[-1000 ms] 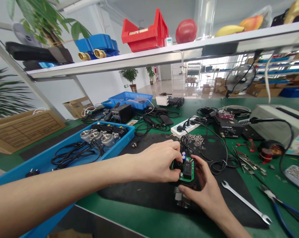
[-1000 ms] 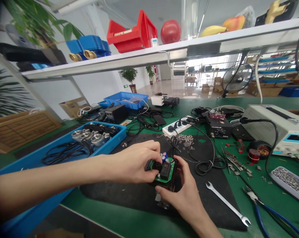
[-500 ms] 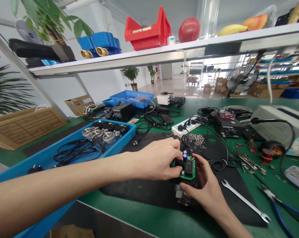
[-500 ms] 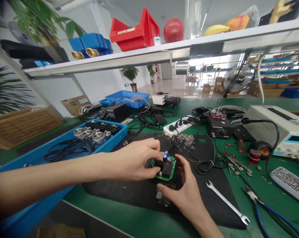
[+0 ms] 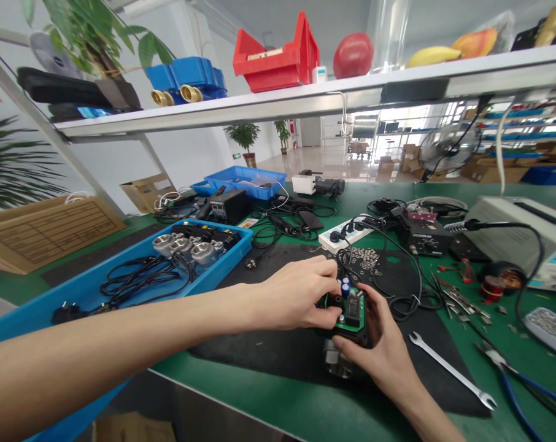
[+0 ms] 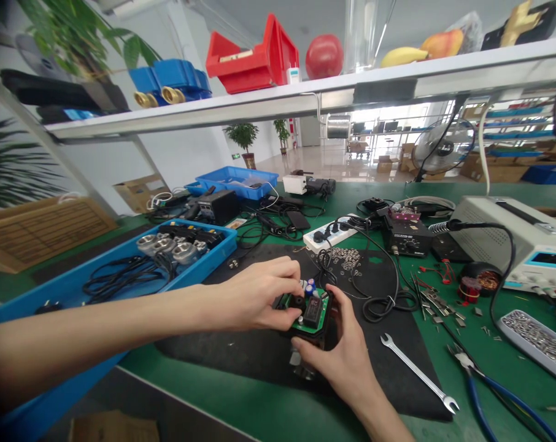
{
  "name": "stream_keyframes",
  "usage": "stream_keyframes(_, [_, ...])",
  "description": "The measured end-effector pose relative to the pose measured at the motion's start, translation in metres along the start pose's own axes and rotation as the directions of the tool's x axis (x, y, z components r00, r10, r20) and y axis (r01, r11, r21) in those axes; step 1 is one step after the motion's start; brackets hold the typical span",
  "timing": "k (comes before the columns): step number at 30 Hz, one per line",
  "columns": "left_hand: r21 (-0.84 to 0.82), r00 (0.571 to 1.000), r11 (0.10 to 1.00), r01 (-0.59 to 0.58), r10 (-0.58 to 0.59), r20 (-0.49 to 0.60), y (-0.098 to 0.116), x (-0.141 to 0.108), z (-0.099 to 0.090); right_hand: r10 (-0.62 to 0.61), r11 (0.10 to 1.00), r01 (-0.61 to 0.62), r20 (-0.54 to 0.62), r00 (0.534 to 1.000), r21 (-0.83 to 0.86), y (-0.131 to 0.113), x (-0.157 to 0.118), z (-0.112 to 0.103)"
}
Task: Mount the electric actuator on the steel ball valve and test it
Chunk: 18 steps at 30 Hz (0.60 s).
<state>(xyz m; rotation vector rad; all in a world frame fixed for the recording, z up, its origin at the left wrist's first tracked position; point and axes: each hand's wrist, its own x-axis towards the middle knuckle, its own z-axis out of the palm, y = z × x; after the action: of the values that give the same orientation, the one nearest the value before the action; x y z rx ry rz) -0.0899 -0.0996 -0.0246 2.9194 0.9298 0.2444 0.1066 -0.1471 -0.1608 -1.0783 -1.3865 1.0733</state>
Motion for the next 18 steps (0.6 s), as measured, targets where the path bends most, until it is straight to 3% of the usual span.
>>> stream_keyframes(9, [-0.080,0.996,0.993,0.086,-0.086,0.005,0.007,0.001,-0.006,0.076,0.984,-0.078,0.016,0.997,0.159,-0.006,0.003,-0.002])
stream_keyframes(13, [-0.156,0.990,0.978,0.137,-0.133,0.038,-0.008,0.014,-0.009,0.139,0.959,-0.136,0.005,0.990,0.247,-0.008,0.020,-0.002])
stream_keyframes(18, [-0.275,0.976,0.946,0.173,-0.127,0.177,-0.032,0.033,-0.016,0.183,0.950,-0.175,-0.009,0.983,0.257,-0.012,0.038,-0.003])
